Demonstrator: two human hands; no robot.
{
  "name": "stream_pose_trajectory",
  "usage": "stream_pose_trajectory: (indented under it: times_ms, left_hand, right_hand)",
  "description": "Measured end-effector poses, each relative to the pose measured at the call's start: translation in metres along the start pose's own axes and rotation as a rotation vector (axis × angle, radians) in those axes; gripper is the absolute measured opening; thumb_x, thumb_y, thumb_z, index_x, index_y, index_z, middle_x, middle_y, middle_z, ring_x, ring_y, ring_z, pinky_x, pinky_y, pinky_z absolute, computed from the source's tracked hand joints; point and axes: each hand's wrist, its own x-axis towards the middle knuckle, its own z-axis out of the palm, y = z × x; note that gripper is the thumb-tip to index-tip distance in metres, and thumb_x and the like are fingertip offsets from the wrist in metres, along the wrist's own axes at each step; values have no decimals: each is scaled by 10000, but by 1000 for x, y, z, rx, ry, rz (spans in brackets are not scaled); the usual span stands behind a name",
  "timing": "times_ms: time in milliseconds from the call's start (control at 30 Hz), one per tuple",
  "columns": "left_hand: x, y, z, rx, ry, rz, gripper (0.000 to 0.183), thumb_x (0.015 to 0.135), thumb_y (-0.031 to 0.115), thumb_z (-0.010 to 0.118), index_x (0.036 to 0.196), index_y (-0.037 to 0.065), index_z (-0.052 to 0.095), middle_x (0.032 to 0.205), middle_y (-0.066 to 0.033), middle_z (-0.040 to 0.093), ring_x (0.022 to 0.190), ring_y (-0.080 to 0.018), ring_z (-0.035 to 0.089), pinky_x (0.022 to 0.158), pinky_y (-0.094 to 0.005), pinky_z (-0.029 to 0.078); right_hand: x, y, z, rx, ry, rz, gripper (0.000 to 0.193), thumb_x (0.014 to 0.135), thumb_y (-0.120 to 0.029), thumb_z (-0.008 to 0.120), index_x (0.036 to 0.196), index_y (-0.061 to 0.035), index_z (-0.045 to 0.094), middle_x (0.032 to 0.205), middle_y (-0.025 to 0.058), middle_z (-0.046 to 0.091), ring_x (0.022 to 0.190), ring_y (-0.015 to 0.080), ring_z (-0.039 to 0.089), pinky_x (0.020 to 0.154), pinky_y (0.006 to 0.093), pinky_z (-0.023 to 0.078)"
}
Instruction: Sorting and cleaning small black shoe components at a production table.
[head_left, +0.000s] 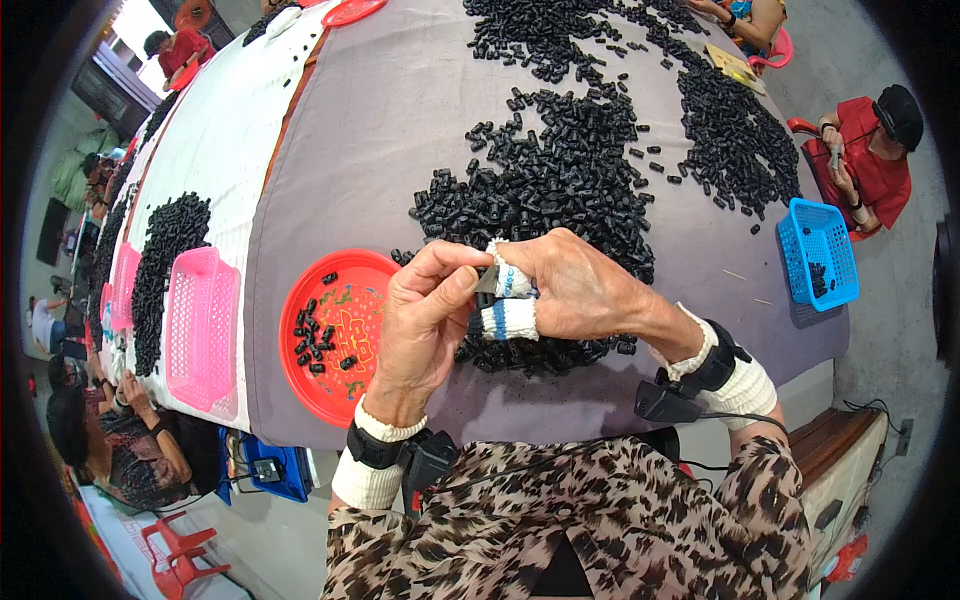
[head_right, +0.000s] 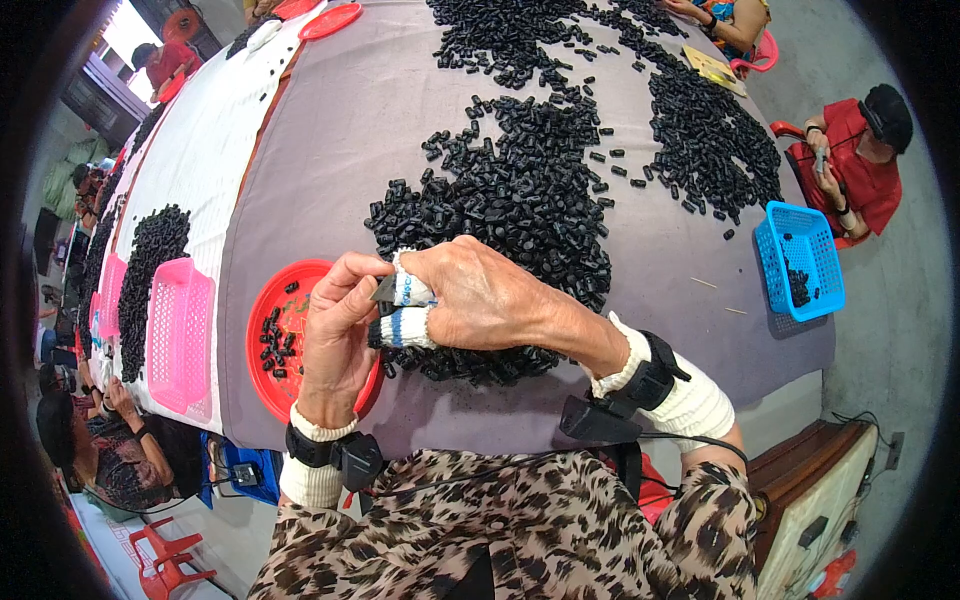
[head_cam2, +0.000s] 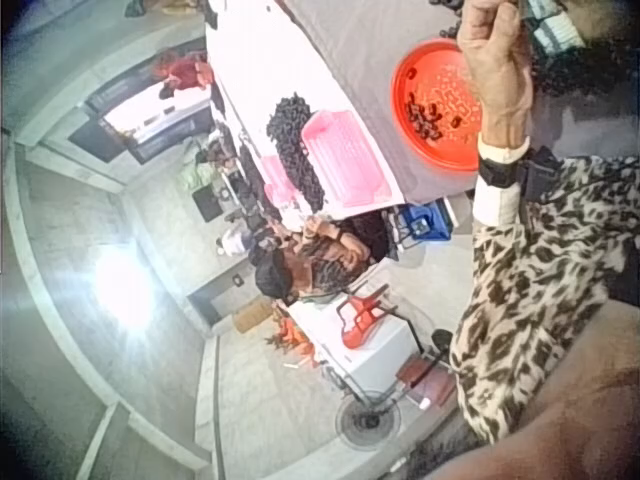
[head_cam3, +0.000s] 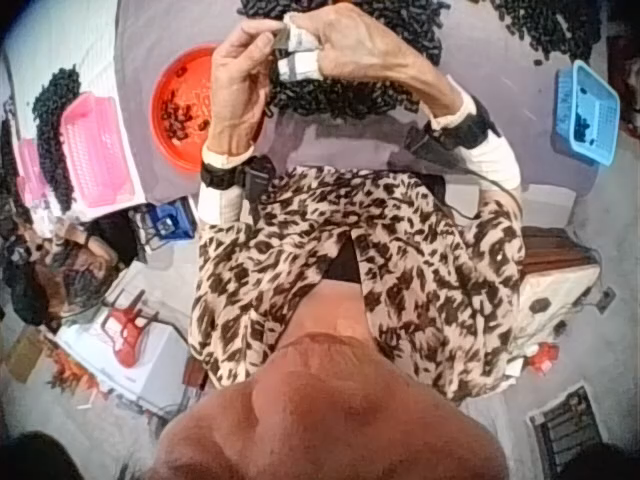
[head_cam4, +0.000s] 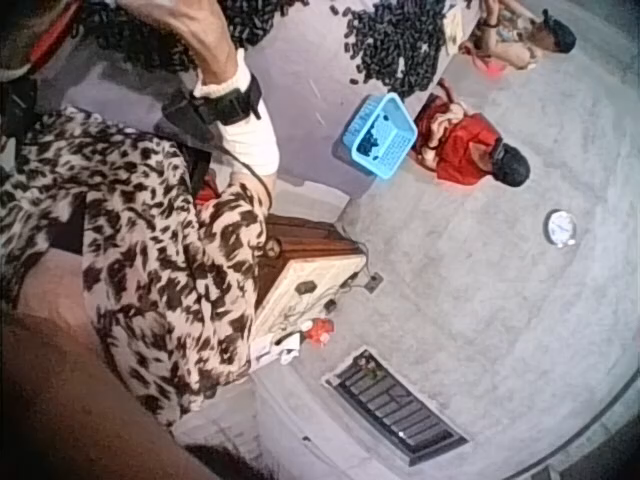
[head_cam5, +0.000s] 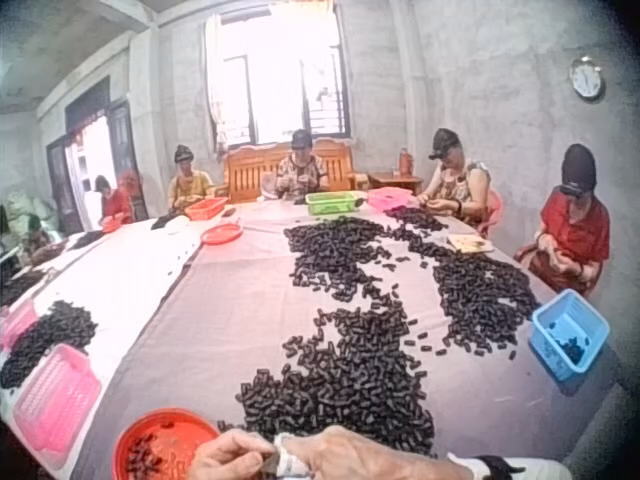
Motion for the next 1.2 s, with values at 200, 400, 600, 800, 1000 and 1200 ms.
stream_pose_trajectory:
  times_ms: [200, 400, 600, 800, 1000, 1200]
  left_hand:
    - [0, -8, -5, -123, 18, 4, 174, 868, 107, 569, 1010, 8, 556, 909, -56, 609, 825, -122, 583, 746, -258, 484]
    - [-2, -7, -4, -157, 41, -15, 230, 818, 87, 611, 1029, 19, 549, 898, -64, 614, 816, -132, 593, 741, -256, 493]
    - [0, -9, -4, -13, 75, 16, 240, 778, 25, 595, 1014, 4, 562, 898, -90, 629, 806, -133, 612, 728, -251, 502]
    - [2, -7, 6, -49, 188, -27, 242, 834, 48, 544, 1062, -33, 557, 887, -103, 637, 794, -142, 621, 720, -263, 510]
    - [1, -9, 3, -97, 116, -38, 268, 894, 117, 516, 1111, -39, 535, 934, -109, 629, 856, -154, 612, 764, -276, 502]
    - [0, -12, -4, -147, 86, -26, 280, 897, 143, 527, 1123, -22, 531, 954, -97, 624, 901, -149, 597, 801, -286, 492]
  right_hand:
    - [-1, -3, 6, 56, 145, -11, 304, 666, -211, 702, 723, 27, 522, 625, 166, 576, 556, 292, 586, 527, 367, 435]
    - [0, -3, 6, 47, 176, 35, 323, 650, -210, 717, 720, 28, 511, 626, 167, 584, 542, 285, 592, 515, 358, 446]
    - [1, 0, 9, 3, 205, 17, 331, 645, -218, 726, 723, 21, 510, 615, 162, 591, 553, 310, 606, 511, 366, 453]
    - [3, 4, 10, -36, 258, -15, 346, 648, -247, 730, 741, 15, 525, 630, 153, 608, 567, 315, 615, 523, 367, 467]
    - [3, 7, 8, -12, 258, 13, 346, 650, -260, 729, 755, 13, 543, 643, 134, 617, 567, 282, 620, 525, 349, 467]
    - [3, 7, 7, 64, 202, 30, 323, 656, -250, 719, 771, 9, 564, 661, 141, 613, 579, 256, 610, 538, 339, 458]
